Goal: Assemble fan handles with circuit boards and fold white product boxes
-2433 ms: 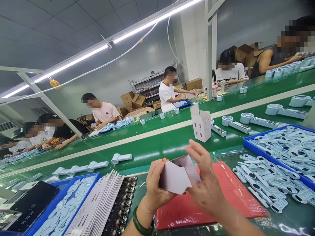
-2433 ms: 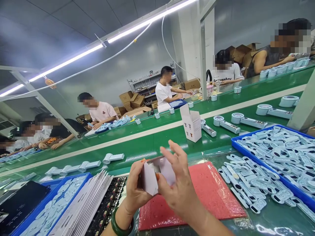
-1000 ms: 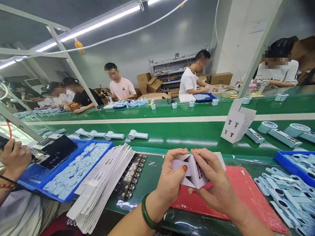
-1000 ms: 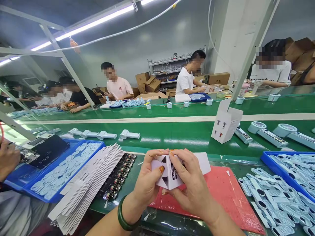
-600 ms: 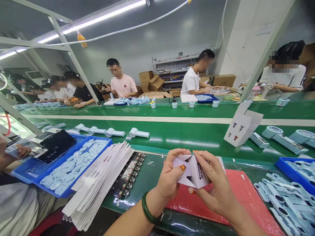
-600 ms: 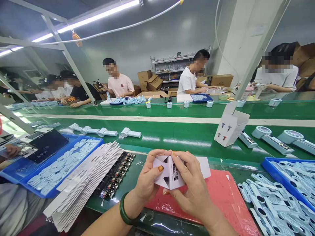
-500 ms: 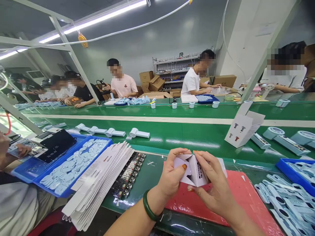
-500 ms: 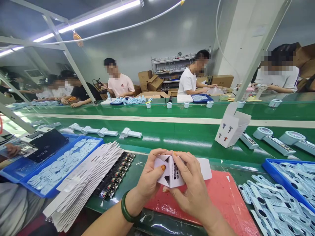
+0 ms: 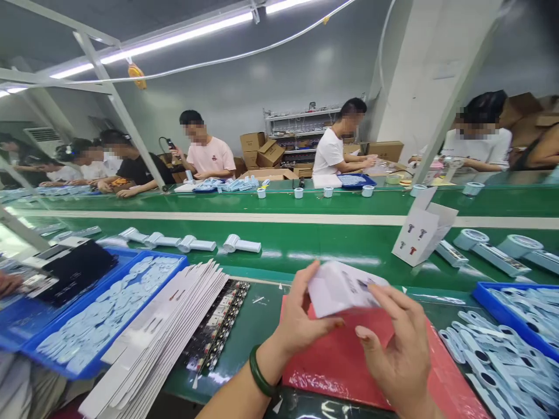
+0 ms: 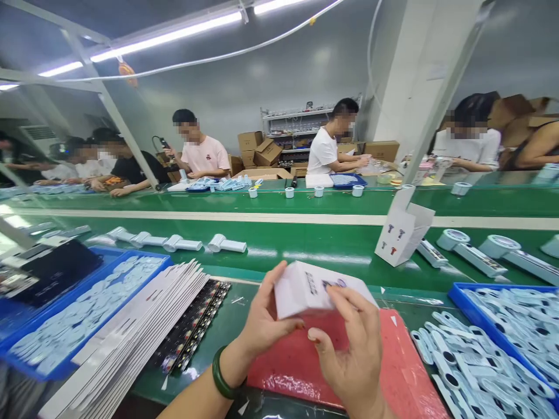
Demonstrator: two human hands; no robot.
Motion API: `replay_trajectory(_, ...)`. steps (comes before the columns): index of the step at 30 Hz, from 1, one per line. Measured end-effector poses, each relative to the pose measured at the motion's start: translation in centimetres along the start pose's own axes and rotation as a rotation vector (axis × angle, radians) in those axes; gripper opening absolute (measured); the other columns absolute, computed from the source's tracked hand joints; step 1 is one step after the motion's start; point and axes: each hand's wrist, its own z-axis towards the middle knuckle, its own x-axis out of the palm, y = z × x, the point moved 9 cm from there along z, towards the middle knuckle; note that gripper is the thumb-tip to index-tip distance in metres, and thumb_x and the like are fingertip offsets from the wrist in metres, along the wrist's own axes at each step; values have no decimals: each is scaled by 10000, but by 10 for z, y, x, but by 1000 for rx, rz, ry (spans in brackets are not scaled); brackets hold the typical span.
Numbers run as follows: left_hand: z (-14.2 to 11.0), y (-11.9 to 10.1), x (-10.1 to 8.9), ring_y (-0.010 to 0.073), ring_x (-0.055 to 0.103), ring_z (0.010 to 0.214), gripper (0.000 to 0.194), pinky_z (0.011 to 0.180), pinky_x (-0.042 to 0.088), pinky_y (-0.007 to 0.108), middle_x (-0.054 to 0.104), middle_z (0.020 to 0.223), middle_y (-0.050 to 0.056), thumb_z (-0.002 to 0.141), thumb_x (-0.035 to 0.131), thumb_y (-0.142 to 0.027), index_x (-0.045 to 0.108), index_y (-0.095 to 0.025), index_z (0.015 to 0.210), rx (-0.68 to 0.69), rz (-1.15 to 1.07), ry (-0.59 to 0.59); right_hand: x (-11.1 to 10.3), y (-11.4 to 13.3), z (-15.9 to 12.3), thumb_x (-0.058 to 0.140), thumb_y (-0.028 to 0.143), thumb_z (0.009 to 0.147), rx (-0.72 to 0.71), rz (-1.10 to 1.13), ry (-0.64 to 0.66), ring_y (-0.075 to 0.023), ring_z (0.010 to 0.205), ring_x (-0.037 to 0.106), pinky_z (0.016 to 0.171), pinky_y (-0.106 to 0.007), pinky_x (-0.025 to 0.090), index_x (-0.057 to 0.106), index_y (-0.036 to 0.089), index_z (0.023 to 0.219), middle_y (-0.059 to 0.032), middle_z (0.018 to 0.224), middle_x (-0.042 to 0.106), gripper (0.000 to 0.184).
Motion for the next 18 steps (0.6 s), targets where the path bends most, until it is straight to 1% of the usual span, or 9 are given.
replay_trajectory(2,6,8,-20,269,565,1252,837,1040,478,398,521,1446,102,669,886,-367,480,-304,1397,-5,-98,-209,13,-18,-12,650,479,904,154,149,0,-333,1023,650,856,-535,563,630,269,1230,-130,1122,652,389)
replay_trajectory(4,11,26,-25,216,633,1133,662,949,527,350,601,1352,78,770,803,-412,507,-305,1353,-72,-286,-340,41,-33,-19,615,569,902,287,401,79,-305,868,717,674,-465,620,595,284,1229,-110,1054,707,434)
replay_trajectory(6,15,48,-14,194,655,1080,562,914,543,332,641,1292,67,799,772,-422,549,-297,1299,-171,-414,-352,59,-44,-11,545,621,927,316,459,90,-286,887,742,656,-444,637,551,312,1260,-65,1059,735,454)
replay_trajectory(8,16,65,1,222,626,1173,552,943,541,354,614,1346,70,793,777,-411,556,-307,1288,-273,-431,-312,69,-60,9,451,550,998,348,413,72,-243,966,738,734,-417,639,540,305,1255,-27,1089,742,366)
replay_trajectory(10,11,73,4,271,547,1303,590,1000,522,413,545,1440,83,805,762,-438,522,-330,1333,-373,-328,-278,69,-84,36,422,460,1024,407,343,39,-211,1001,729,798,-383,625,548,253,1224,-34,1107,741,314)
replay_trajectory(11,8,71,-1,288,507,1349,615,1031,504,444,508,1478,90,821,740,-462,492,-343,1371,-405,-231,-263,66,-100,51,461,442,1007,440,297,13,-211,1011,723,822,-376,616,550,221,1213,-55,1122,736,315)
replay_trajectory(13,0,52,-26,301,456,1396,655,1097,449,495,455,1526,91,847,698,-497,438,-362,1433,-388,42,-218,53,-137,82,660,428,878,509,174,-58,-246,1063,695,884,-396,588,529,157,1251,-127,1197,701,480)
replay_trajectory(15,-8,14,-63,312,424,1418,652,1161,372,537,437,1543,68,842,695,-494,456,-376,1437,-241,427,-181,35,-173,107,788,393,736,577,26,-122,-294,1160,633,977,-441,524,512,117,1291,-202,1312,620,678)
replay_trajectory(18,-35,-50,-118,348,406,1418,568,1193,298,593,501,1491,47,804,719,-479,583,-359,1341,5,1075,-198,19,-205,121,824,399,647,657,-130,-99,-364,1164,606,958,-492,482,584,68,1204,-269,1267,617,691)
